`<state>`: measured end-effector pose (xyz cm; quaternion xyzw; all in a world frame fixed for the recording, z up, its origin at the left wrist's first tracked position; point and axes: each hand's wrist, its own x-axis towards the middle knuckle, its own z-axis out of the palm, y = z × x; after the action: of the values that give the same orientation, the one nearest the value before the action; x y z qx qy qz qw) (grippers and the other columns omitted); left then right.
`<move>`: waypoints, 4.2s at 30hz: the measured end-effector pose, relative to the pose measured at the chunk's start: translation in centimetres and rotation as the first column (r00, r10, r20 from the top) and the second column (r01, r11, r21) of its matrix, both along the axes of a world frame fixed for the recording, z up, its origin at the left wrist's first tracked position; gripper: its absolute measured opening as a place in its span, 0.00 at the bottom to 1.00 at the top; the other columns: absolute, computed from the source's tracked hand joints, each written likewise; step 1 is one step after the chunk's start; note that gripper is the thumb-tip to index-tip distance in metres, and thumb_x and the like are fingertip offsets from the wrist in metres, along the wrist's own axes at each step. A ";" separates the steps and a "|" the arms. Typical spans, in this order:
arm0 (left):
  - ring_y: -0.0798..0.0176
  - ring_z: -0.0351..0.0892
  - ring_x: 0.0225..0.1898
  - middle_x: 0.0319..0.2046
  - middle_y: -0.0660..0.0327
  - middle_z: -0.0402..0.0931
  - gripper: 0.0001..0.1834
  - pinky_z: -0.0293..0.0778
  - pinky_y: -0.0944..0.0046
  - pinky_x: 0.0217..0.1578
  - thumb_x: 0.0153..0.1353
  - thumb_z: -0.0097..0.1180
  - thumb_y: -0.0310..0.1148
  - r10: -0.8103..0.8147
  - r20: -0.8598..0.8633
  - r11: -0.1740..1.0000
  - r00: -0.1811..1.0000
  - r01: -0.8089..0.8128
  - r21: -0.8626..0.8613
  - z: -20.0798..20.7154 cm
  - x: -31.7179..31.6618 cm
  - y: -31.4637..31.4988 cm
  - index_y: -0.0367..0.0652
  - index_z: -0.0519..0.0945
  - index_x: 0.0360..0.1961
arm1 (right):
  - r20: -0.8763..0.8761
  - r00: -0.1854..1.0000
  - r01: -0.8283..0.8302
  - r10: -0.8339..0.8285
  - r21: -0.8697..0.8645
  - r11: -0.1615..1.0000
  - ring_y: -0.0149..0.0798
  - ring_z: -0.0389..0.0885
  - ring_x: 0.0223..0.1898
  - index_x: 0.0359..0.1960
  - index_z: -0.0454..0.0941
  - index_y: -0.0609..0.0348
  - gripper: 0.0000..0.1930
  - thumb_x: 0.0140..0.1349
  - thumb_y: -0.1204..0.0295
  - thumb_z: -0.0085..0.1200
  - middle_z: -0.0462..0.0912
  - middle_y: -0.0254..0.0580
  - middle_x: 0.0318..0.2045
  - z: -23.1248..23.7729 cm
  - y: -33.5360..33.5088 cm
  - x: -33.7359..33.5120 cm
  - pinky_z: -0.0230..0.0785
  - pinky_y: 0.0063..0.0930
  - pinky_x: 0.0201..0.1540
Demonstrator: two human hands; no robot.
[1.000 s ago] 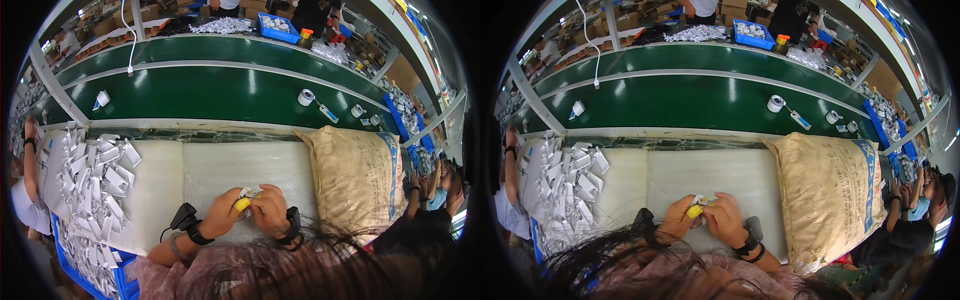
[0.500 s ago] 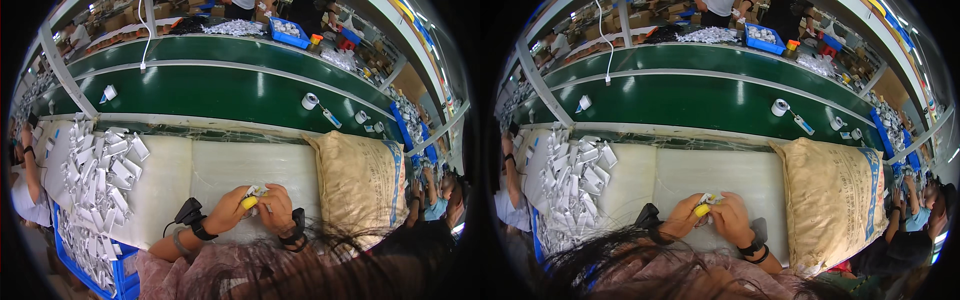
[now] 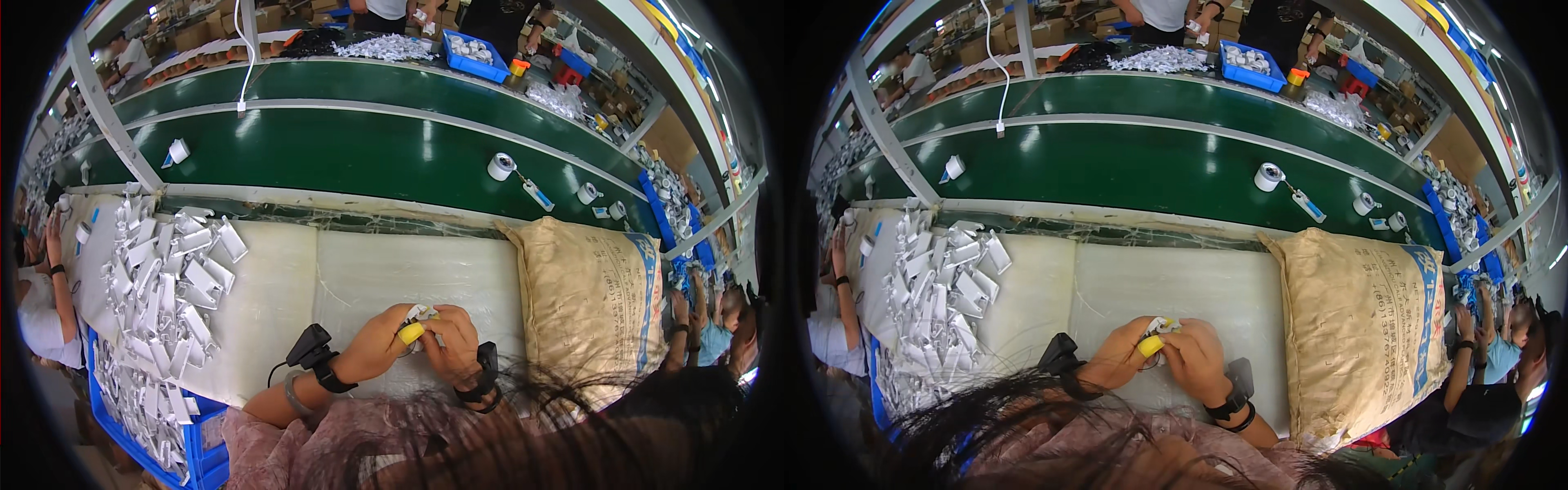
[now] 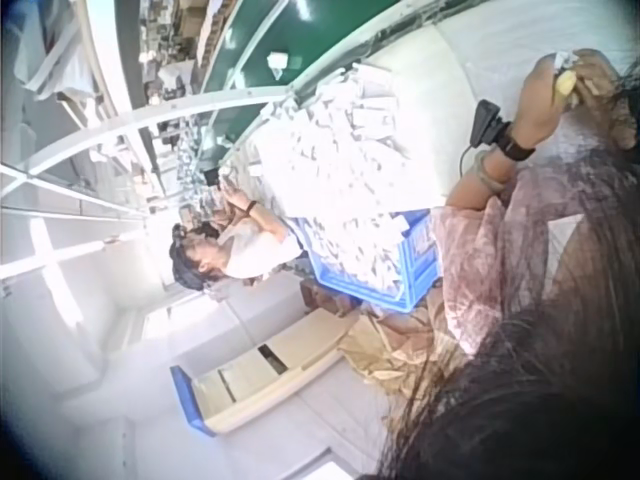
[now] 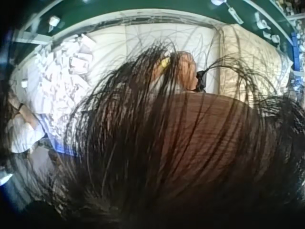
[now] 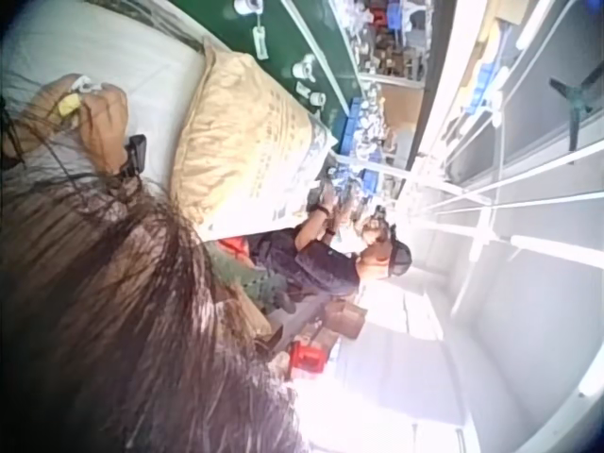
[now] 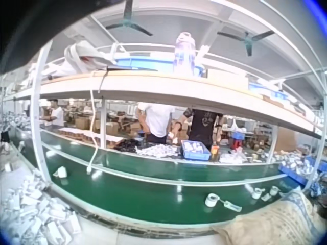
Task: The recorder is assembling small electronic components by attaching plastic parts and applying adhesive labels at a factory workbench.
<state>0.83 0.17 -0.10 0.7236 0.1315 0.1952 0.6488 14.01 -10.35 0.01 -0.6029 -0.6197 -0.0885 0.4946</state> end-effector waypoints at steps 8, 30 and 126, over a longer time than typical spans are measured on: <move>0.65 0.75 0.29 0.33 0.56 0.75 0.15 0.72 0.65 0.32 0.64 0.46 0.26 -0.035 -0.088 0.988 0.996 0.021 -0.151 0.1 -0.6 -0.6 0.36 0.69 0.52 | -0.016 1.000 0.025 -0.025 -0.025 0.999 0.49 0.78 0.34 0.34 0.79 0.57 0.12 0.47 0.80 0.64 0.78 0.44 0.31 -0.2 -0.8 -0.6 0.71 0.38 0.39; 0.75 0.67 0.22 0.23 0.67 0.70 0.11 0.65 0.73 0.24 0.69 0.45 0.33 -0.011 -0.007 0.992 1.000 0.010 -0.128 0.2 -0.4 -0.6 0.40 0.71 0.48 | -0.064 0.998 0.014 -0.016 -0.036 0.999 0.49 0.77 0.31 0.33 0.79 0.58 0.12 0.46 0.81 0.64 0.77 0.45 0.29 0.4 -0.8 -0.7 0.69 0.37 0.33; 0.68 0.75 0.21 0.31 0.58 0.76 0.15 0.72 0.69 0.17 0.71 0.39 0.37 0.255 0.164 0.860 0.953 -0.147 -0.489 -3.0 -0.1 3.4 0.40 0.69 0.51 | -0.995 0.101 -0.171 -0.026 -0.043 0.984 0.50 0.83 0.39 0.52 0.66 0.67 0.18 0.66 0.68 0.51 0.77 0.54 0.39 4.0 28.2 22.3 0.83 0.43 0.37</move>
<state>0.70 3.52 -3.11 0.4998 0.1766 0.3042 0.7915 36.27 17.82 4.06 -0.5102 -0.1628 0.4076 0.7396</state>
